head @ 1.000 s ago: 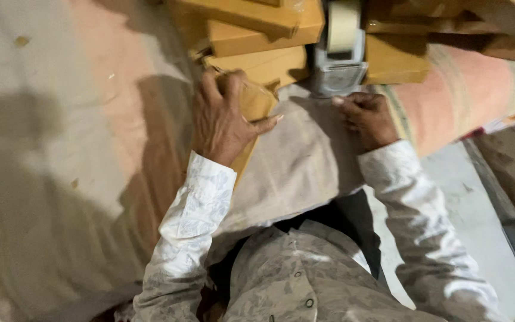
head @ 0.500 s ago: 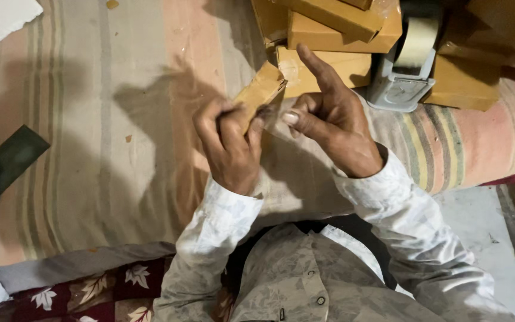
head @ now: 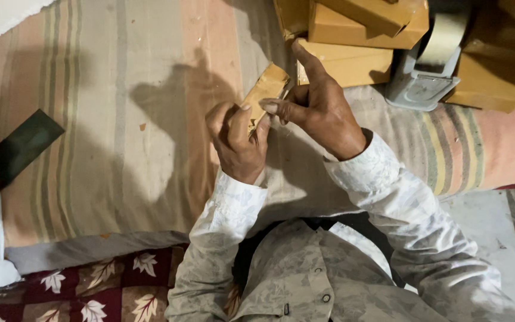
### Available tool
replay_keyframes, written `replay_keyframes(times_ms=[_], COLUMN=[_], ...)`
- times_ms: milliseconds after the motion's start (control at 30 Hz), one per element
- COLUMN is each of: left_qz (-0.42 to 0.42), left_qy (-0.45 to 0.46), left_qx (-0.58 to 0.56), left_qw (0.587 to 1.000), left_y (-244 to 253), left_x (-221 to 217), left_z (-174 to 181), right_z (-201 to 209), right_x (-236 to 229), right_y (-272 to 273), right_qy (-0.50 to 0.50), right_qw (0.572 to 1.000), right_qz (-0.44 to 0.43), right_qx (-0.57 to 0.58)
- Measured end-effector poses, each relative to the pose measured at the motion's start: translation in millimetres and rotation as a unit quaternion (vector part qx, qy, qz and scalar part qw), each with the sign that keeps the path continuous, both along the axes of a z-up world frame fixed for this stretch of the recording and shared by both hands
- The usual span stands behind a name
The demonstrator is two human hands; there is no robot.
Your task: The person places small black product boxes into larger brown cardboard boxes, folds the flaps, and seals each with packing tape using a tape dispenser. The sealed boxes are set aside on the table.
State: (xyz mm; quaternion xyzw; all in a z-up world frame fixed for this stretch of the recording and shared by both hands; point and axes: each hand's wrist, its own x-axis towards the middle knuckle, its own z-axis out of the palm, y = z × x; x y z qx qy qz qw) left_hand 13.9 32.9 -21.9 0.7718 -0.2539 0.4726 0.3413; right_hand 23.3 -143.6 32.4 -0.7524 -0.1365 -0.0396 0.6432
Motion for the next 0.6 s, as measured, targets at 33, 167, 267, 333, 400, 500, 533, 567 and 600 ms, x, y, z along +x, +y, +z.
replay_keyframes(times_ms=[33,167,267,333,400,500,533,567,600], left_qz=[0.011,0.021,-0.004,-0.014,-0.023,0.064,0.109,0.114,0.119], left_qy=[0.005,0.122,0.175,0.154,0.154,0.301,0.372,0.355,0.338], left_qx=[0.016,0.069,0.068,0.098,0.154,0.241,0.268,0.264,0.26], left_qw=[1.0,0.99,0.982,0.983,0.976,0.92,0.882,0.889,0.897], left_y=[3.0,12.6,20.0,27.7,35.6,37.7,37.4,36.4,34.4], left_x=[-2.1,-12.4,-22.3,-27.7,-29.9,-20.3,-14.2,-7.4,0.5], left_z=[0.6,10.7,31.5,53.0,73.7,90.3,91.1,88.6,83.9], right_z=[-1.1,-8.9,-21.5,-28.4,-33.8,-32.7,-32.0,-32.4,-33.3], right_x=[-0.3,2.1,10.4,17.8,19.8,20.4,18.5,15.4,13.3], right_y=[1.3,5.1,10.8,15.5,19.8,33.1,39.8,47.7,54.8], right_qy=[0.008,0.021,0.021,0.028,0.056,-0.011,-0.005,0.002,0.01], right_qw=[1.0,0.998,0.997,0.996,0.995,0.985,0.989,0.993,0.995], right_qz=[0.012,0.018,0.021,0.024,0.019,0.086,0.071,0.057,0.044], right_qx=[0.022,0.053,0.073,0.084,0.075,0.148,0.127,0.105,0.084])
